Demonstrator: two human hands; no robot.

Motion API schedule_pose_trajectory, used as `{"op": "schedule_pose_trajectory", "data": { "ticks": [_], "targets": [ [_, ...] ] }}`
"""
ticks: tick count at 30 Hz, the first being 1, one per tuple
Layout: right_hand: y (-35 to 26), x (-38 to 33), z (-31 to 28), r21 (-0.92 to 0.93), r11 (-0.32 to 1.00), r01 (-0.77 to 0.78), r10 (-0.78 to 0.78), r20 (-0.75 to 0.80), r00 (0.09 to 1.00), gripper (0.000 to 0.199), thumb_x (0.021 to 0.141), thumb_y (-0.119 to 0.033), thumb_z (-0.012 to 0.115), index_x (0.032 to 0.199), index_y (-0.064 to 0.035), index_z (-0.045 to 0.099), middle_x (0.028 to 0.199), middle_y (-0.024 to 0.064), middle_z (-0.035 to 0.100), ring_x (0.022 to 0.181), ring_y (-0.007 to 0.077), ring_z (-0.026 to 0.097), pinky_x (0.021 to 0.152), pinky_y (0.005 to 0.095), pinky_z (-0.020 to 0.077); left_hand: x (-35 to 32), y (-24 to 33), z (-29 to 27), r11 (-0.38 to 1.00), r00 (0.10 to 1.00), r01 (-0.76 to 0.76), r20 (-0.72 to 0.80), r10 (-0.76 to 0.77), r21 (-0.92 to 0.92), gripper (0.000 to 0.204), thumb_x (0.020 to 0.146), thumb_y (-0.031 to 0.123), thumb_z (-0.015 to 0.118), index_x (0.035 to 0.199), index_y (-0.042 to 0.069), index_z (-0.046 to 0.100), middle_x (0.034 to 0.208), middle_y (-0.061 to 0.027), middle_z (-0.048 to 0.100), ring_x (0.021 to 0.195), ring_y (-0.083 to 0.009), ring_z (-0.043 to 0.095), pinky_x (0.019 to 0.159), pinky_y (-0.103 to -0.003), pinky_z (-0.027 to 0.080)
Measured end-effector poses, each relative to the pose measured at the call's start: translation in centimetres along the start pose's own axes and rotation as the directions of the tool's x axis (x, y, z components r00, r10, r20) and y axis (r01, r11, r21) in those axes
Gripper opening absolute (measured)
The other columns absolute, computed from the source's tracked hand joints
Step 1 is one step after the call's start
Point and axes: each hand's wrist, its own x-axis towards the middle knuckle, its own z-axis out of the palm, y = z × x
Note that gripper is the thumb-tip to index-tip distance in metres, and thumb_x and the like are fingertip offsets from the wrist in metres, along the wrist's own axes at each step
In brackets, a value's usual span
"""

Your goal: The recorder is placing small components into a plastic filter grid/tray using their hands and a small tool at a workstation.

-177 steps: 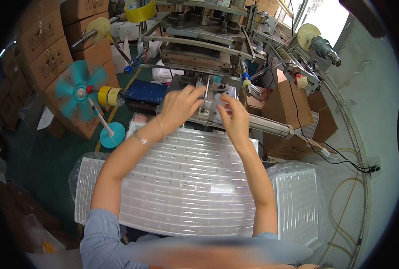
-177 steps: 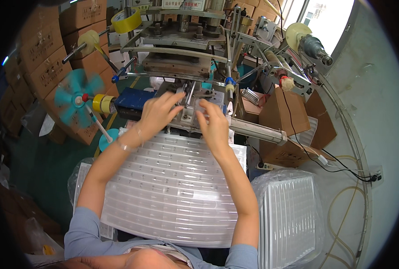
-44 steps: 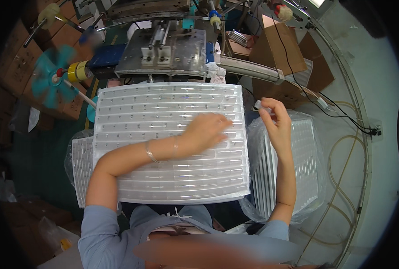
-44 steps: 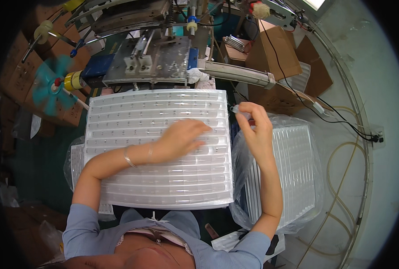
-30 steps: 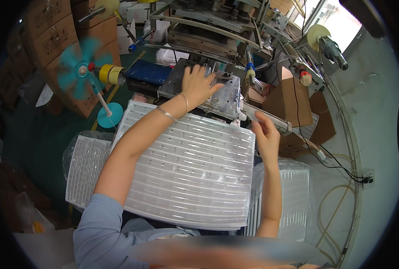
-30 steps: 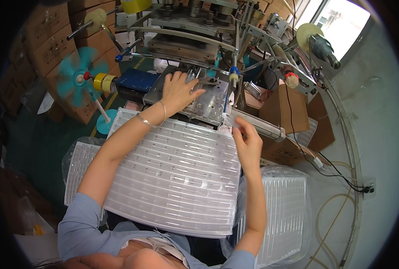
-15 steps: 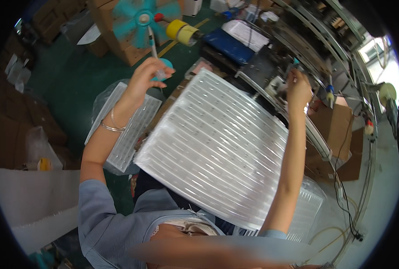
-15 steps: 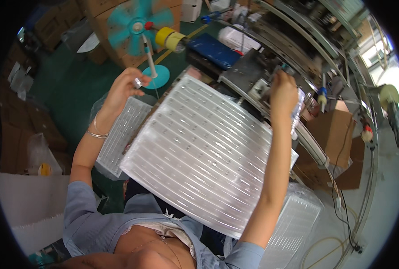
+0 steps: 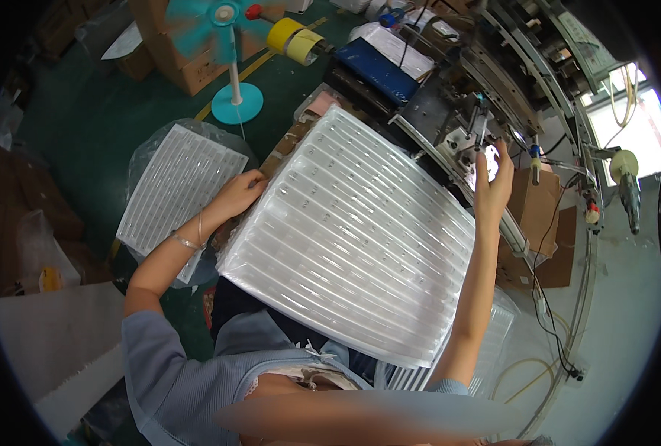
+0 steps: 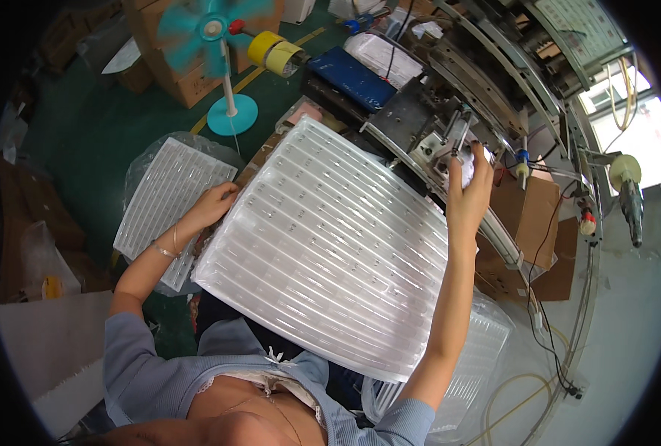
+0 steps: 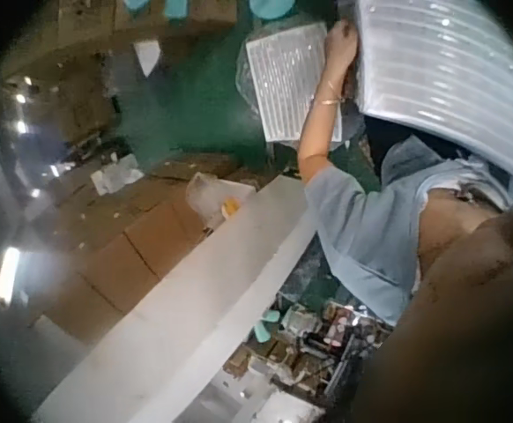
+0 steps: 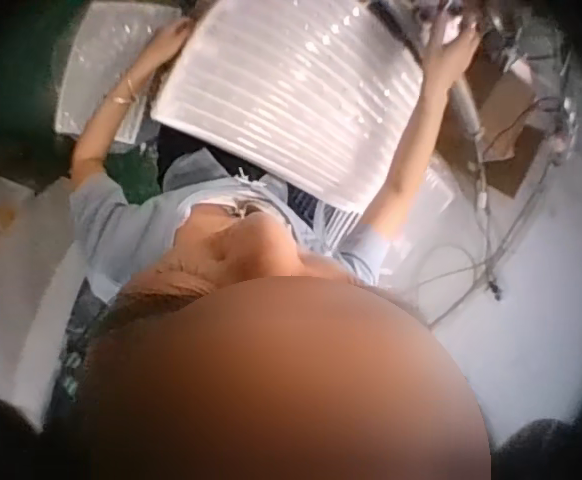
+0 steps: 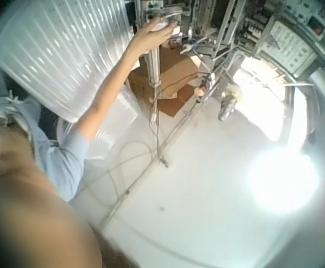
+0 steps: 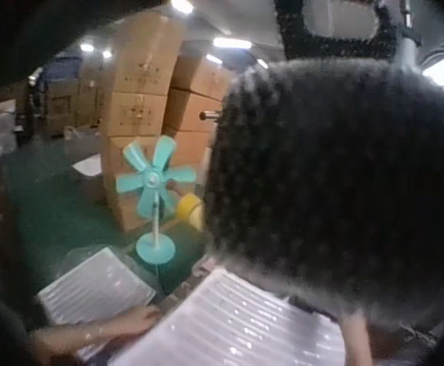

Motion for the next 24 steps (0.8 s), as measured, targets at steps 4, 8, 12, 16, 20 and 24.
{"op": "schedule_pose_trajectory", "data": {
  "ticks": [4,8,12,16,20,24],
  "targets": [
    [-5.9,-4.2,-1.8,0.212,0.976,0.059,-0.107,0.224,0.969,0.027,0.080,-0.008,0.068,0.107,-0.0037,0.061,0.098,0.0120,0.063,0.087,0.0241,0.060,0.076,0.0330,0.0485,1.6,0.9,0.9,0.999,0.999,0.008,-0.041,-0.006,0.041,0.027,0.088,0.025,0.052,0.096,0.001,0.063,0.095,-0.0227,0.063,0.091,-0.0372,0.061,0.075,-0.041,0.047],
    [-12.5,-7.8,0.3,0.392,0.894,0.219,-0.384,0.414,0.826,0.030,0.073,-0.003,0.070,0.102,-0.0094,0.065,0.087,0.0086,0.060,0.078,0.0236,0.062,0.064,0.0327,0.0514,4.6,-0.7,1.9,1.000,0.999,0.027,0.031,-0.027,0.015,0.022,0.086,0.021,0.056,0.095,0.001,0.063,0.092,-0.0199,0.065,0.089,-0.0353,0.063,0.074,-0.040,0.048],
    [-16.9,-10.1,2.9,0.426,0.844,0.325,-0.518,0.494,0.698,0.033,0.075,-0.004,0.068,0.106,-0.0089,0.062,0.090,0.0067,0.060,0.078,0.0232,0.062,0.065,0.0311,0.0520,4.8,-1.3,1.9,0.999,0.998,0.050,0.041,-0.049,-0.013,0.020,0.084,0.019,0.059,0.094,0.002,0.063,0.091,-0.0176,0.066,0.088,-0.0337,0.064,0.073,-0.040,0.048],
    [-16.7,-11.9,5.7,0.276,0.789,0.549,-0.594,0.572,0.566,0.030,0.075,-0.006,0.062,0.104,-0.0095,0.060,0.094,0.0066,0.058,0.086,0.0220,0.060,0.067,0.0312,0.0528,3.4,1.1,0.2,0.992,0.972,-0.125,-0.202,0.122,-0.003,0.018,0.083,0.017,0.061,0.096,0.004,0.062,0.088,-0.0138,0.066,0.082,-0.0298,0.064,0.070,-0.036,0.048],
    [-16.7,-12.4,5.5,0.282,0.783,0.555,-0.603,0.566,0.562,0.022,0.073,-0.004,0.057,0.094,-0.0065,0.058,0.089,0.0085,0.056,0.087,0.0236,0.059,0.067,0.0319,0.0522,-0.4,7.6,-2.2,0.937,0.906,-0.348,-0.246,0.345,0.033,0.022,0.082,0.018,0.064,0.100,0.007,0.061,0.081,-0.0084,0.061,0.074,-0.0236,0.061,0.065,-0.033,0.047],
    [-17.1,-12.8,5.7,0.302,0.786,0.540,-0.612,0.506,0.608,0.015,0.072,-0.006,0.057,0.088,-0.0049,0.056,0.086,0.0099,0.055,0.084,0.0247,0.061,0.065,0.0348,0.0522,-4.1,8.8,-2.4,0.887,0.941,-0.332,0.040,0.337,0.320,0.036,0.075,0.018,0.070,0.108,0.010,0.060,0.088,-0.0083,0.057,0.078,-0.0257,0.060,0.067,-0.036,0.048]
  ]
}}
